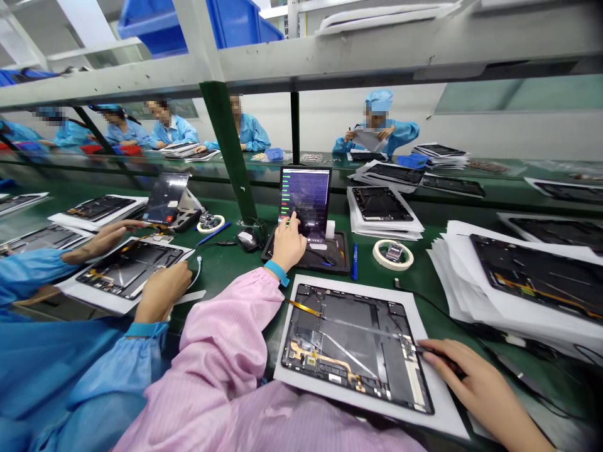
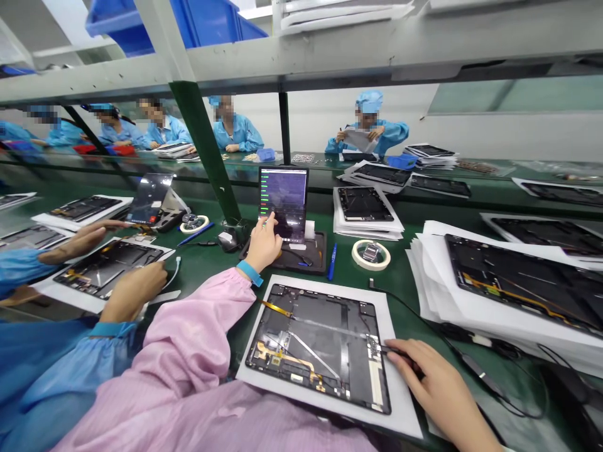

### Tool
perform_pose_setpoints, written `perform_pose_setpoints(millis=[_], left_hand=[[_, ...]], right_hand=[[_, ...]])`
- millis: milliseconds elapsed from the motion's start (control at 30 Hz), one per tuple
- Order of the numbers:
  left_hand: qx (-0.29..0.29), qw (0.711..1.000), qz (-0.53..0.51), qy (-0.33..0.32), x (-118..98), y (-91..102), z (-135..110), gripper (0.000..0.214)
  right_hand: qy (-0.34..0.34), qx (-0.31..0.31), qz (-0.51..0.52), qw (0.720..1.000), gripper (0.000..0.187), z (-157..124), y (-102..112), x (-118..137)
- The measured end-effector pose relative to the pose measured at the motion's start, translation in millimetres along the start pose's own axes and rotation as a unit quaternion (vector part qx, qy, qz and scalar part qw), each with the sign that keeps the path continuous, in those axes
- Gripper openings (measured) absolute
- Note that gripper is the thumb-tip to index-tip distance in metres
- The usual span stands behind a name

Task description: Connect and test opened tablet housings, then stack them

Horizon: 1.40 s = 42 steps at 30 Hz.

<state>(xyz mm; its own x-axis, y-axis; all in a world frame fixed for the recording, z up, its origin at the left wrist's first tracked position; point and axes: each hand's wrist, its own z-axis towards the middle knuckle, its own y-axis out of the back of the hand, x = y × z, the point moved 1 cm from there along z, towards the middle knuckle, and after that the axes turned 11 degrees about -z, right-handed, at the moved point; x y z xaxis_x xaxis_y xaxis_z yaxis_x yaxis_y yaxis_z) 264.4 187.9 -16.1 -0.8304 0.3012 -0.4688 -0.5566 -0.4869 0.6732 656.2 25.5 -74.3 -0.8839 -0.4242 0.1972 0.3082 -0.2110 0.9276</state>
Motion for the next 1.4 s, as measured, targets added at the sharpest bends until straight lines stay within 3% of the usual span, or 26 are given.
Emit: perform_pose_setpoints(millis=[400, 500, 567, 733, 833, 1000, 1167, 1267, 1400], left_hand=[[0.021, 0.999, 0.027, -0.019, -25, -0.7, 28, 0.05], [0.042, 0.999, 0.013, -0.019, -49, 6.8, 10, 0.048], [0.095, 0.994, -0.029, -0.04, -74, 7.8, -11, 0.043], [0.237, 0.953, -0.083, -0.171, -121, -10.7, -63, 0.018], [0.293, 0.931, -0.105, -0.192, -124, -27.3, -76, 0.022], [0.339, 0.915, -0.188, -0.114, -118, -39.8, -76, 0.008], [0.341, 0.921, -0.112, -0.149, -114, -38.3, -77, 0.016], [0.355, 0.914, -0.08, -0.18, -114, -41.1, -78, 0.024], [0.385, 0.911, -0.083, -0.124, -113, -43.8, -77, 0.029]], right_hand=[[0.003, 0.0, 0.007, 1.0, 0.035, 2, 4, 7], [0.026, -0.009, 0.0, 1.0, 0.033, 3, 4, 6], [0.051, -0.016, -0.015, 0.998, 0.032, 4, 7, 9], [0.085, 0.009, -0.073, 0.994, 0.028, 3, 28, 34], [0.074, 0.037, -0.102, 0.991, 0.025, 0, 36, 51], [0.087, 0.08, -0.111, 0.987, 0.033, 0, 30, 64], [0.081, 0.104, -0.012, 0.991, 0.021, 9, 37, 65], [0.078, 0.118, 0.011, 0.99, 0.026, 10, 43, 66], [0.028, 0.106, -0.051, 0.993, 0.026, 7, 44, 67]])
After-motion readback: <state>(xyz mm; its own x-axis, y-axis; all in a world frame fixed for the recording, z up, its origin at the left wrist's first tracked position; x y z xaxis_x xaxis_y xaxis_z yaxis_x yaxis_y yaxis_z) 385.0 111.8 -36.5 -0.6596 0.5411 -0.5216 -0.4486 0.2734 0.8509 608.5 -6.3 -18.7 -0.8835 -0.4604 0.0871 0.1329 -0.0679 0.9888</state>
